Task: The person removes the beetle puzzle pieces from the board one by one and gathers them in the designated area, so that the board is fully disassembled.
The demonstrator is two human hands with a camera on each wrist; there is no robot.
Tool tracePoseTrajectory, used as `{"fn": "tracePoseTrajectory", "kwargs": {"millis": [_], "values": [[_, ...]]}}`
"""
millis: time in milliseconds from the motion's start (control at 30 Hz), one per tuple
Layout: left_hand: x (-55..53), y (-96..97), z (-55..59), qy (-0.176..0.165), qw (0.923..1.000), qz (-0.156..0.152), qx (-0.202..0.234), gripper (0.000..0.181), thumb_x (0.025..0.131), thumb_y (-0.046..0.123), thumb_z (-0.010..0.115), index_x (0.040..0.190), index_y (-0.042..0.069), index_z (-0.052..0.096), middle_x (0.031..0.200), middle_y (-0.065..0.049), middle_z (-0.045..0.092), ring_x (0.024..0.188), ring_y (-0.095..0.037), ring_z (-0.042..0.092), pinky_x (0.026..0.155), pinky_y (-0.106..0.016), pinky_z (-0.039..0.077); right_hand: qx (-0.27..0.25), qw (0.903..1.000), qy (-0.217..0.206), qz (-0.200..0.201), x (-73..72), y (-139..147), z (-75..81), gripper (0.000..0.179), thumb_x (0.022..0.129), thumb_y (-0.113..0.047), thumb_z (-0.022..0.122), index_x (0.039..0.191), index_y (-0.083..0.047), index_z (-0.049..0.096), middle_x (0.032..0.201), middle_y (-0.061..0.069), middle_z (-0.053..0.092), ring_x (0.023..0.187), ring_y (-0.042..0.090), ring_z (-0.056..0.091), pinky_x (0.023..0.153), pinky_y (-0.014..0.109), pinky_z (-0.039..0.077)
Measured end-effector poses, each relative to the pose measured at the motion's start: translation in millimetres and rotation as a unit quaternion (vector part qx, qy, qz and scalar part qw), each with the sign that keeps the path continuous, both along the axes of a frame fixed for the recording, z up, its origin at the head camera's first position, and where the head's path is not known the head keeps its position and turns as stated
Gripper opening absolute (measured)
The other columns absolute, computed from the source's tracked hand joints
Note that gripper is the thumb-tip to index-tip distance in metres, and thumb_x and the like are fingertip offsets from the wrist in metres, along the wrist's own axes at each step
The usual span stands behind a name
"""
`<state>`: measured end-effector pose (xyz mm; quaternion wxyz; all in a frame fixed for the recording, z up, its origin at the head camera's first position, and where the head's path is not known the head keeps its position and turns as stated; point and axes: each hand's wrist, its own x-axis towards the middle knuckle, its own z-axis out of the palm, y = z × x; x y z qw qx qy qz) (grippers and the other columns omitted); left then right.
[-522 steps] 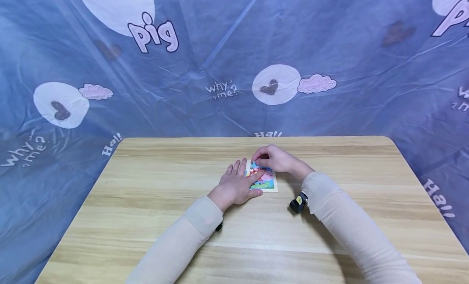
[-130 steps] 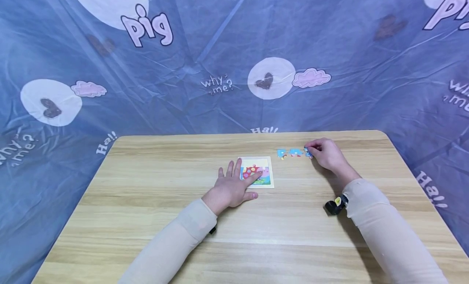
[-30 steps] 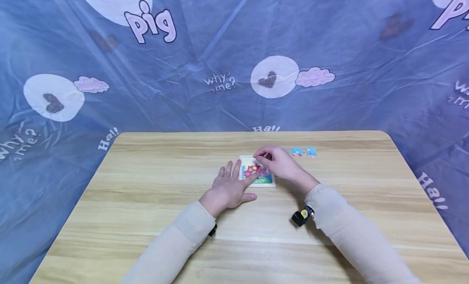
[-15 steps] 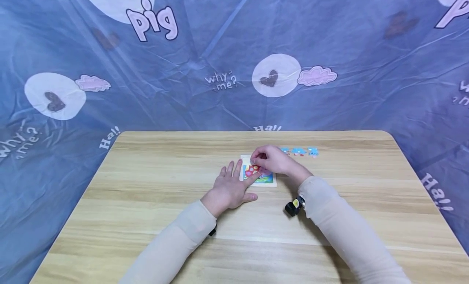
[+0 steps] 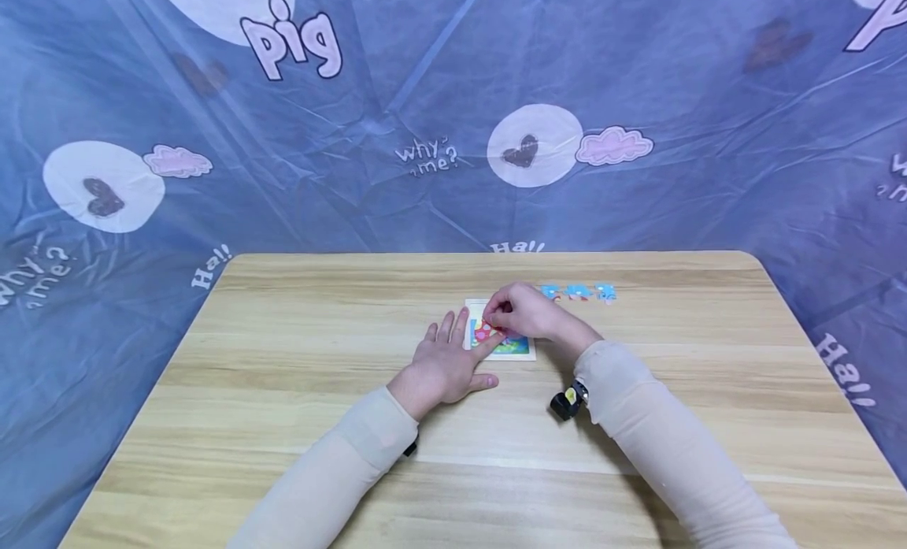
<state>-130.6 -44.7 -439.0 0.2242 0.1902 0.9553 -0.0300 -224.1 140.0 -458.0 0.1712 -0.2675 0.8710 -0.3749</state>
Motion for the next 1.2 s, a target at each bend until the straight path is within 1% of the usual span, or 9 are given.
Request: {"fn": "tracePoseTrajectory", "kwargs": {"millis": [167, 333, 567, 767, 967, 1200], "values": [[-1.7, -1.5, -1.9, -0.005, 1.0, 0.001, 0.003, 0.074, 0.107, 0.07, 0.044, 0.171, 0.052, 0.013, 0.182, -0.021, 0.001, 0.17, -0.04, 0.006, 0.136, -0.058, 0.019, 0.002, 1.0, 0.004, -0.005, 0.3, -2, -0.4, 0.012, 0.102, -0.009, 0.071, 0.1, -0.004, 0.082, 0.082, 0.004, 0.075, 0.072, 0.008, 0.062, 0.072, 0.026, 0.053], [-4.6, -1.8, -3.7, -0.017, 0.9998, 0.006, 0.008, 0.074, 0.107, 0.071, 0.044, 0.17, 0.054, 0.011, 0.182, -0.02, -0.002, 0.171, -0.039, 0.002, 0.136, -0.06, 0.016, 0.005, 0.9999, -0.003, -0.013, -0.1, -3, -0.2, 0.012, 0.101, -0.007, 0.07, 0.101, -0.003, 0.082, 0.085, 0.005, 0.076, 0.073, 0.009, 0.063, 0.073, 0.027, 0.053], [-7.0, -3.3, -1.7, -0.017, 0.9998, 0.003, 0.009, 0.074, 0.107, 0.07, 0.044, 0.17, 0.054, 0.011, 0.182, -0.02, -0.003, 0.17, -0.04, 0.001, 0.136, -0.06, 0.015, -0.015, 0.999, -0.028, -0.032, -1.7, -3, -0.1, 0.012, 0.101, -0.011, 0.073, 0.1, -0.003, 0.081, 0.082, 0.005, 0.075, 0.071, 0.01, 0.064, 0.064, 0.023, 0.054], [-9.6, -5.0, -2.1, -0.016, 0.9998, 0.0, 0.008, 0.073, 0.107, 0.071, 0.043, 0.17, 0.054, 0.011, 0.183, -0.02, -0.003, 0.171, -0.039, 0.001, 0.136, -0.059, 0.015, -0.026, 0.9983, -0.039, -0.036, -2.8, -4, -0.3, 0.011, 0.102, -0.011, 0.073, 0.098, -0.003, 0.08, 0.082, 0.004, 0.074, 0.071, 0.01, 0.064, 0.062, 0.022, 0.055], [-10.9, -7.8, -3.1, -0.018, 0.9998, -0.002, 0.01, 0.073, 0.107, 0.07, 0.043, 0.171, 0.053, 0.011, 0.183, -0.02, -0.004, 0.171, -0.039, 0.001, 0.136, -0.059, 0.014, -0.037, 0.9983, -0.032, -0.033, -3.2, -3, -1.5, 0.01, 0.102, -0.011, 0.073, 0.097, -0.004, 0.079, 0.087, 0.006, 0.072, 0.073, 0.011, 0.063, 0.064, 0.022, 0.053], [-13.1, -10.7, -4.0, -0.02, 0.9997, -0.002, 0.013, 0.073, 0.107, 0.071, 0.043, 0.17, 0.054, 0.011, 0.183, -0.019, -0.005, 0.171, -0.039, 0.0, 0.137, -0.059, 0.013, -0.041, 0.9976, -0.037, -0.041, -2.8, -6, -3.0, 0.009, 0.101, -0.011, 0.074, 0.097, -0.004, 0.079, 0.083, 0.005, 0.073, 0.071, 0.011, 0.062, 0.06, 0.022, 0.053]]}}
